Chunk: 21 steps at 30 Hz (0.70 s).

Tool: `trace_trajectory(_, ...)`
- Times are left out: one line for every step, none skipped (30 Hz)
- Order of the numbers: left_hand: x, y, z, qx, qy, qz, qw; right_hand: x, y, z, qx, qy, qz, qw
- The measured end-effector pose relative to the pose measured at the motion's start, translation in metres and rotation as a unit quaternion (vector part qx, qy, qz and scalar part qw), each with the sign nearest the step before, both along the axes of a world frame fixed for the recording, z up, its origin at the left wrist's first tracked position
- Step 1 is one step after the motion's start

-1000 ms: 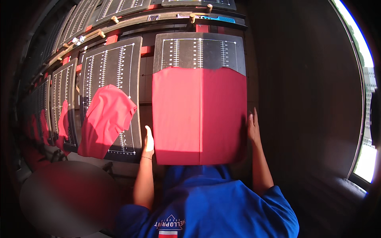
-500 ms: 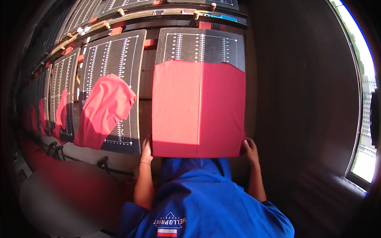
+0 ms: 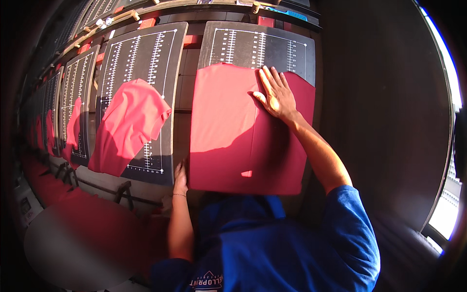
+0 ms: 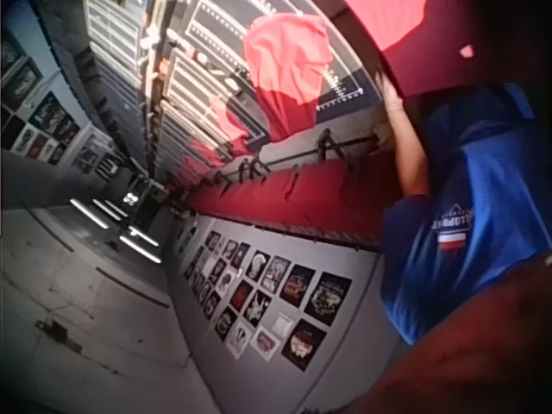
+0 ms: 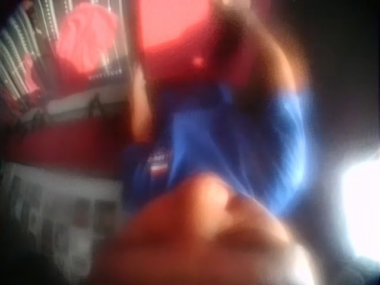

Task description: The person pulls red fabric pieces over printing platens, smoothing the material by hand, and uses a marking tool to make a notation on one of them.

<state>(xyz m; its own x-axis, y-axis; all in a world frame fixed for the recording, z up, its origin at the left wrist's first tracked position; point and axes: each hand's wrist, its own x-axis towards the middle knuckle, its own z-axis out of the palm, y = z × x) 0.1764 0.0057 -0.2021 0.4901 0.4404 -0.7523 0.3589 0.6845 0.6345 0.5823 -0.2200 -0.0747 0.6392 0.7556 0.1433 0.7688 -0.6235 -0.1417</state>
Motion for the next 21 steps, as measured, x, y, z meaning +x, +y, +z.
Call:
trace_trajectory(-0.001, 0.0, 0.001, 0.003, 0.008, -0.003, 1.0, -0.018, 0.004, -0.006, 0.013, 0.013, -0.027, 0.999)
trace_trajectory(0.001, 0.001, -0.001, 0.004, 0.025, -0.005, 1.0, -0.058, -0.006, -0.007, 0.038, 0.053, 0.062, 0.996)
trace_trajectory(0.0, 0.001, -0.002, 0.004, 0.041, -0.007, 0.999, -0.109, -0.018, -0.001, 0.001, 0.1, 0.154, 0.983)
trace_trajectory(-0.002, 0.0, -0.002, 0.004, 0.058, -0.009, 0.998, -0.159, -0.031, 0.006, -0.034, 0.163, 0.246, 0.955)
trace_trajectory(-0.009, -0.002, -0.005, 0.002, 0.05, -0.011, 0.999, -0.21, -0.045, 0.013, -0.07, 0.233, 0.322, 0.915)
trace_trajectory(-0.014, -0.003, -0.008, 0.003, 0.041, -0.009, 0.999, -0.205, -0.044, 0.01, -0.061, 0.241, 0.346, 0.905)
trace_trajectory(-0.019, -0.002, -0.012, 0.004, 0.032, -0.006, 0.999, -0.195, -0.044, 0.007, -0.053, 0.248, 0.37, 0.894)
trace_trajectory(-0.016, -0.004, -0.009, 0.012, 0.073, 0.021, 0.997, -0.183, -0.04, 0.002, -0.044, 0.256, 0.391, 0.883)
trace_trajectory(-0.018, -0.006, -0.01, 0.042, 0.097, 0.047, 0.993, -0.142, -0.017, 0.013, -0.03, 0.229, 0.333, 0.914)
trace_trajectory(-0.021, -0.009, -0.01, 0.071, 0.121, 0.075, 0.987, -0.096, 0.003, 0.021, -0.006, 0.135, 0.247, 0.96)
trace_trajectory(-0.023, -0.011, -0.008, 0.101, 0.144, 0.098, 0.979, -0.059, 0.018, 0.009, 0.052, 0.073, 0.149, 0.985)
trace_trajectory(-0.025, -0.012, -0.001, 0.147, 0.15, 0.073, 0.975, -0.022, 0.032, -0.004, 0.112, 0.026, 0.046, 0.992)
trace_trajectory(-0.031, -0.014, 0.012, 0.19, 0.157, 0.05, 0.968, -0.019, 0.051, 0.001, 0.091, -0.045, 0.004, 0.995)
trace_trajectory(-0.043, -0.017, 0.022, 0.233, 0.164, 0.029, 0.958, -0.049, 0.061, 0.002, 0.07, 0.014, 0.025, 0.997)
trace_trajectory(-0.058, -0.017, 0.025, 0.214, 0.192, 0.007, 0.958, -0.103, 0.059, 0.008, 0.04, 0.073, 0.105, 0.991)
trace_trajectory(-0.077, -0.018, 0.025, 0.197, 0.218, -0.015, 0.956, -0.158, 0.054, 0.015, 0.011, 0.144, 0.178, 0.973)
trace_trajectory(-0.102, -0.02, 0.019, 0.195, 0.218, -0.035, 0.956, -0.203, 0.045, 0.015, -0.027, 0.222, 0.307, 0.925)
trace_trajectory(-0.128, -0.024, 0.015, 0.192, 0.219, -0.053, 0.955, -0.201, 0.045, 0.011, -0.028, 0.22, 0.339, 0.915)
trace_trajectory(-0.147, -0.033, 0.02, 0.206, 0.216, -0.058, 0.953, -0.198, 0.044, 0.007, -0.029, 0.217, 0.369, 0.903)
trace_trajectory(-0.153, -0.044, 0.028, 0.222, 0.214, -0.061, 0.949, -0.193, 0.043, 0.003, -0.029, 0.214, 0.401, 0.89)
trace_trajectory(-0.15, -0.051, 0.039, 0.265, 0.224, -0.07, 0.935, -0.191, 0.041, -0.006, -0.026, 0.212, 0.432, 0.876)
